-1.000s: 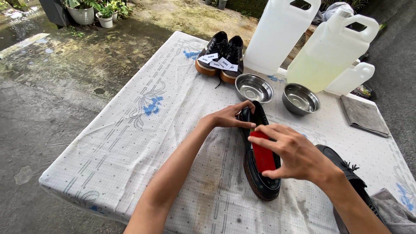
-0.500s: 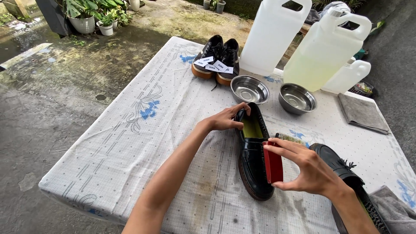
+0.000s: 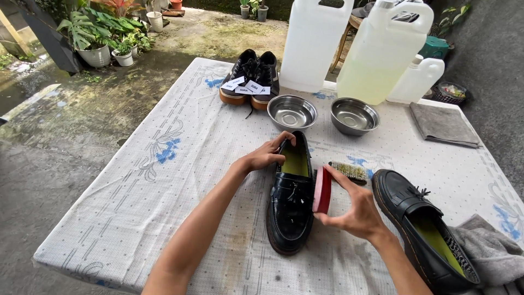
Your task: The person scrubs a black leather loafer with a red brush, then wipes it with a gray cloth. The person lifts and rotates the shoe to show the sole and sides before placing it back on the table.
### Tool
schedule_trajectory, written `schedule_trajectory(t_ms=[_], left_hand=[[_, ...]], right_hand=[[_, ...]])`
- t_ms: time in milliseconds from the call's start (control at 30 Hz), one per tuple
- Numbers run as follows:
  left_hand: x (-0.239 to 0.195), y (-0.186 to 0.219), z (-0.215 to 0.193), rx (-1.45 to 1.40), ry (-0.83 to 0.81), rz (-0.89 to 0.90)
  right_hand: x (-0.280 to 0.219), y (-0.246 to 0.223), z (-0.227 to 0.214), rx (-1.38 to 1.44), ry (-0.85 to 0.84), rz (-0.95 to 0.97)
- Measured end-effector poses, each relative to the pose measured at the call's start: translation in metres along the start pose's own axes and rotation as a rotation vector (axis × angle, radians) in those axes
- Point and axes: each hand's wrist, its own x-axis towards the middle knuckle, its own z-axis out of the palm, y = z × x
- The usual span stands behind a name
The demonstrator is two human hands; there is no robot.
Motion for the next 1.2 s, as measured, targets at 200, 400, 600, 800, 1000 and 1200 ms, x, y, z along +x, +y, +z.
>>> schedule_trajectory(t_ms=[200, 400, 600, 800, 1000, 1200], left_hand=[[-0.002, 0.006, 0.009, 0.076, 0.023, -0.003], [-0.004, 0.007, 0.016, 0.096, 0.082, -0.001], [-0.002, -0.013, 0.016, 0.134, 0.106, -0.006], [-0.002, -0.004, 0.018, 0.167, 0.167, 0.015], [-0.001, -0.020, 0.021, 0.197, 0.204, 0.017], [-0.004, -0.011, 0.027, 0.241, 0.245, 0.033]], right_hand=[[0.001, -0.009, -0.015, 0.103, -0.132, -0.080], [0.016, -0.002, -0.004, 0.074, -0.030, -0.065], [-0.006, -0.025, -0.007, 0.101, -0.094, -0.169], [0.009, 0.003, 0.011, -0.023, 0.088, -0.138], [-0.006, -0.009, 0.007, 0.007, 0.064, -0.228], [0.002, 0.004, 0.019, -0.047, 0.147, -0.245]])
